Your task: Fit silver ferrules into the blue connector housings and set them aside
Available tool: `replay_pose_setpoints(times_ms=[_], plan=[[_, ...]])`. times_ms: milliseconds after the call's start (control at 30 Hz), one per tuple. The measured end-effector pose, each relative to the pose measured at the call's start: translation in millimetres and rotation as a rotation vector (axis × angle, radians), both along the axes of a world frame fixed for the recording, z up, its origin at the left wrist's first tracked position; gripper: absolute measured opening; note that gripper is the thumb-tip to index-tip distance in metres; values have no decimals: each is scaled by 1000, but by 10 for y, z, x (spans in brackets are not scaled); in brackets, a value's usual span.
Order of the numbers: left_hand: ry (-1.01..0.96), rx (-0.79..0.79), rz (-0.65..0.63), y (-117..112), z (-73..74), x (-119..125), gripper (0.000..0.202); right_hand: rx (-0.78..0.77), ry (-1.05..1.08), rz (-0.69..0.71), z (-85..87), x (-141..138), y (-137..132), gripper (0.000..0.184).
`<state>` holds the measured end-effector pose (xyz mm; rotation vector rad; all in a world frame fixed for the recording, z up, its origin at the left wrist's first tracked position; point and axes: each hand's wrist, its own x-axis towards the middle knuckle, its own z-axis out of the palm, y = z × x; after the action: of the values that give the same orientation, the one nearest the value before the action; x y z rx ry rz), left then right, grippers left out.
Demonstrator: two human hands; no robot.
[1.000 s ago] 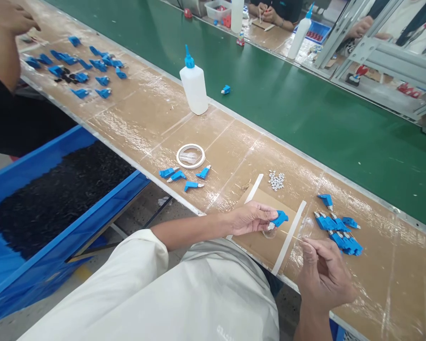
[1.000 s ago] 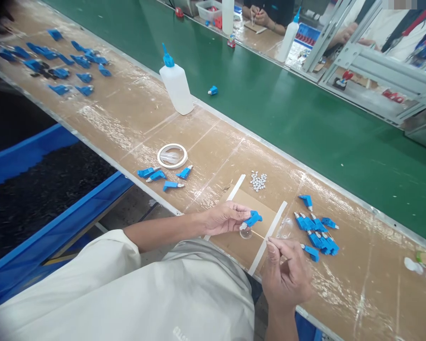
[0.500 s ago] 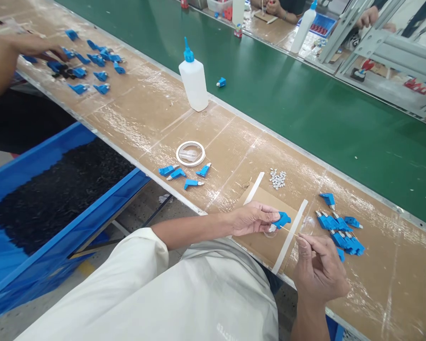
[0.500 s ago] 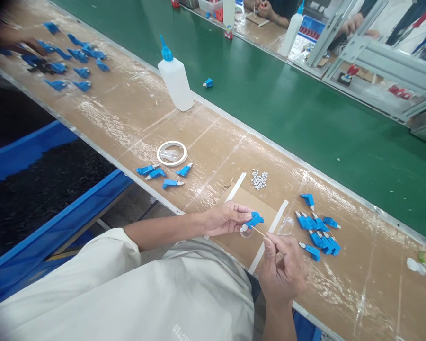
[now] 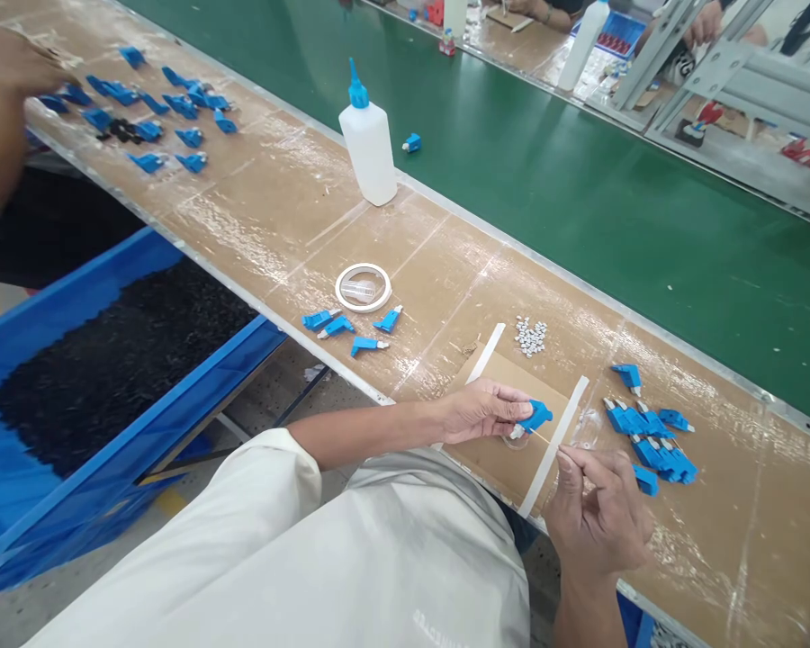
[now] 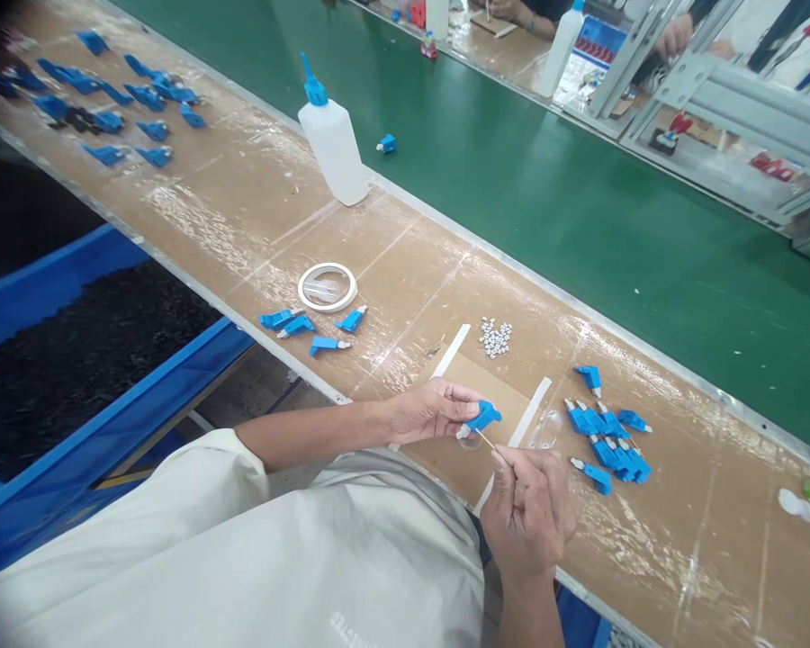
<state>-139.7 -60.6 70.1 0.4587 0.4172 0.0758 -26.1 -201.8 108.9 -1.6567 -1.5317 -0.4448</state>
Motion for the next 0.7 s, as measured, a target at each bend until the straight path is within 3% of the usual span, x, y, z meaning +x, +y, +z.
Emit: replay_pose_setpoints(times_ms=[167,300,400,533,700], plan=[[12,-8,20,30,29,-29,54,23,114,-83,-36,18,-78,10],[-21,30,158,214,100,-132,50,-15,327,-151,-120,79,-158,7],[-59,57,269,373,148,-205,46,-187,288,-60,-235,84,-150,9],[-74,54,282,458,162,-252,40,-319,221,38,-354,46,-124,14],[-65,40,305,465,129,-306,37,-324,237,-45,-277,222,-81,22]])
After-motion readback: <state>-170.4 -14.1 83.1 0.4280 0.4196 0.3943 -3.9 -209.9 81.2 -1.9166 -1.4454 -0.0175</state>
